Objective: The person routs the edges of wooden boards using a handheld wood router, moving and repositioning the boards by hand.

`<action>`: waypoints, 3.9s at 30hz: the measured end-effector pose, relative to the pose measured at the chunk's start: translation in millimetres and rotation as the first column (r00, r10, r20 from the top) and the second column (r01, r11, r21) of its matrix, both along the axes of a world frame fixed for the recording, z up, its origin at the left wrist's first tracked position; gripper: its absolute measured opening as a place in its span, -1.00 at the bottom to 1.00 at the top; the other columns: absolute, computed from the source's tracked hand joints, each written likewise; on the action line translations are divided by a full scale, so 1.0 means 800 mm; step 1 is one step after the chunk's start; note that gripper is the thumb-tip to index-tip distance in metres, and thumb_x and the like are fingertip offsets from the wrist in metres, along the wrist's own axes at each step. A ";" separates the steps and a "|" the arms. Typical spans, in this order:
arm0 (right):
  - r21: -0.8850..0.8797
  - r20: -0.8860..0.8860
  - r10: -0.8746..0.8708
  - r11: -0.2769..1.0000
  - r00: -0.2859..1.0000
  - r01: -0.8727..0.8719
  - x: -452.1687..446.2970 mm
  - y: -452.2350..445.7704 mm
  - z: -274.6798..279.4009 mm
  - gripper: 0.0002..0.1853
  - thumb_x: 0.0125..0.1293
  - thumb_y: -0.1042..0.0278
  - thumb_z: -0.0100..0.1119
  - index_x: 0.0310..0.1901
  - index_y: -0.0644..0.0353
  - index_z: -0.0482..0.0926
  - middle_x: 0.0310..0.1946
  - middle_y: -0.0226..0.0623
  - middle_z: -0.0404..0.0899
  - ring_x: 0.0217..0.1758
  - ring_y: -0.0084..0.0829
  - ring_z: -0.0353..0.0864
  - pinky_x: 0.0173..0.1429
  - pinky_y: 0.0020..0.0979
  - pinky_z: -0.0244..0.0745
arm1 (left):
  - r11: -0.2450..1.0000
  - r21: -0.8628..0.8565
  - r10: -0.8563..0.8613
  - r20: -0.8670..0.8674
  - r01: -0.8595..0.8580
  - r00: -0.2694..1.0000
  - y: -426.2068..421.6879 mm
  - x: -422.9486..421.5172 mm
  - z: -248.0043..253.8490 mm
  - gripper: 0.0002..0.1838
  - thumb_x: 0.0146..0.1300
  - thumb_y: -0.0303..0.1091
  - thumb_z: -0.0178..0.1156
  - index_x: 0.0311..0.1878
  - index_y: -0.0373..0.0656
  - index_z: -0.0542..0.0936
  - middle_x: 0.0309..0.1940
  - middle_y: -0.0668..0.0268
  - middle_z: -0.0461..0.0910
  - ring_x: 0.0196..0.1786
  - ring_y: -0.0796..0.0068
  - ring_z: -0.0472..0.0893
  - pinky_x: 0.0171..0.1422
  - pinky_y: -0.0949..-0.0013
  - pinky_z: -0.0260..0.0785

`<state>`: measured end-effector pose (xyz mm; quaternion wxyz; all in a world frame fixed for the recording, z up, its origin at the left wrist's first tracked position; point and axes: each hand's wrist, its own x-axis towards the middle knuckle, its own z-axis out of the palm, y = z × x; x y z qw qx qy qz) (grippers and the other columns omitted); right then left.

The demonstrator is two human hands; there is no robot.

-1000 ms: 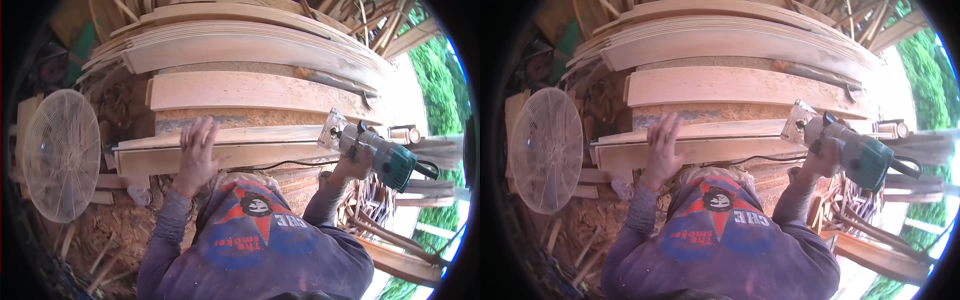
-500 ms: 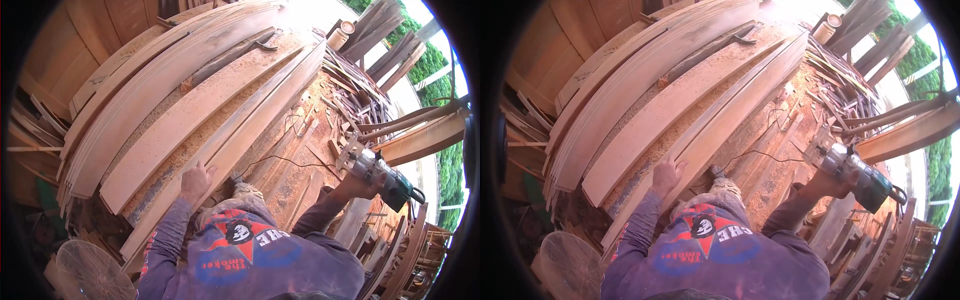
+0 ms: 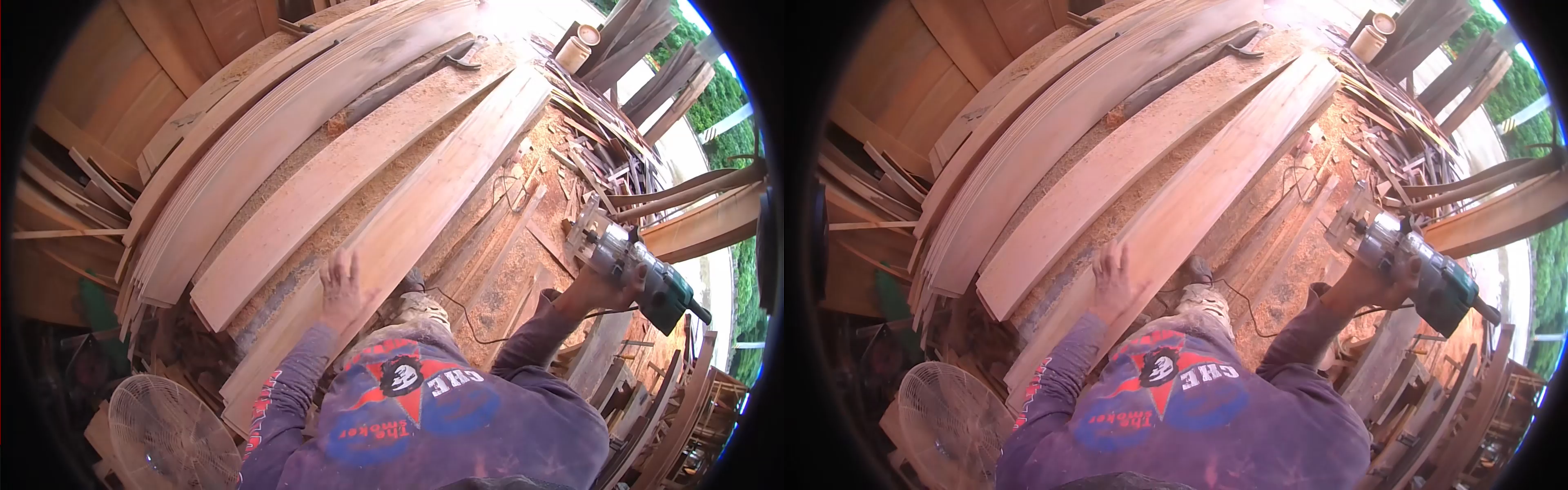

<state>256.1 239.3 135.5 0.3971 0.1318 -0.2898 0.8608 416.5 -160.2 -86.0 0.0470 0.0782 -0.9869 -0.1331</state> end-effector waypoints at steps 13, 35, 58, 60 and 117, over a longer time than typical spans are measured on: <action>0.249 0.003 -0.221 0.945 0.975 0.213 0.014 -0.004 0.045 -0.45 0.24 0.36 0.24 0.26 0.32 0.40 0.07 0.04 0.57 0.21 -0.06 0.62 0.32 0.09 0.59 | 0.965 -0.043 -0.239 0.261 0.259 0.935 0.040 0.062 -0.022 -0.10 0.26 -0.37 0.11 0.68 -0.06 0.04 0.69 0.00 -0.15 0.67 -0.41 -0.21 0.62 -0.52 -0.34; 0.330 -0.129 -0.332 0.874 0.934 0.356 0.076 -0.091 0.044 -0.42 0.29 0.59 0.27 0.33 0.30 0.33 0.14 0.11 0.53 0.16 -0.13 0.61 0.20 -0.15 0.69 | 0.576 0.797 -0.474 0.144 0.182 0.869 -0.088 0.058 0.086 0.06 -0.12 -0.47 0.11 0.64 -0.09 0.13 0.41 -0.26 0.39 0.45 -0.13 0.45 0.55 0.19 0.28; 0.690 0.209 -0.379 0.710 0.902 0.139 0.032 -0.265 -0.089 -0.48 0.04 0.61 0.50 0.07 0.32 0.53 -0.13 -0.28 0.64 -0.13 -0.44 0.67 0.02 -0.37 0.64 | 0.910 0.415 -0.153 0.309 0.012 0.939 -0.046 -0.050 0.092 -0.67 0.18 -0.36 0.23 -0.04 -0.37 0.58 -0.27 -0.25 0.69 -0.10 -0.26 0.70 0.05 -0.11 0.55; 0.771 0.199 -0.371 0.631 0.907 0.089 0.032 -0.285 -0.090 -0.59 0.06 0.59 0.51 -0.03 0.32 0.58 -0.28 -0.36 0.67 -0.25 -0.52 0.67 -0.08 -0.42 0.65 | 0.919 0.395 -0.111 0.290 -0.013 0.951 -0.039 -0.042 0.088 -0.71 0.22 -0.34 0.22 -0.08 -0.35 0.56 -0.28 -0.23 0.69 -0.14 -0.25 0.71 0.02 -0.14 0.55; 0.797 0.266 -0.404 0.603 0.875 0.036 -0.481 -0.112 -0.127 -0.58 0.03 0.37 0.57 -0.07 0.29 0.66 -0.25 -0.28 0.76 -0.28 -0.49 0.76 -0.14 -0.45 0.71 | 0.965 0.227 0.086 0.199 -0.132 0.976 0.006 -0.025 0.079 -0.58 0.14 -0.45 0.35 0.11 -0.28 0.63 -0.17 -0.03 0.75 -0.14 -0.07 0.76 -0.03 0.03 0.61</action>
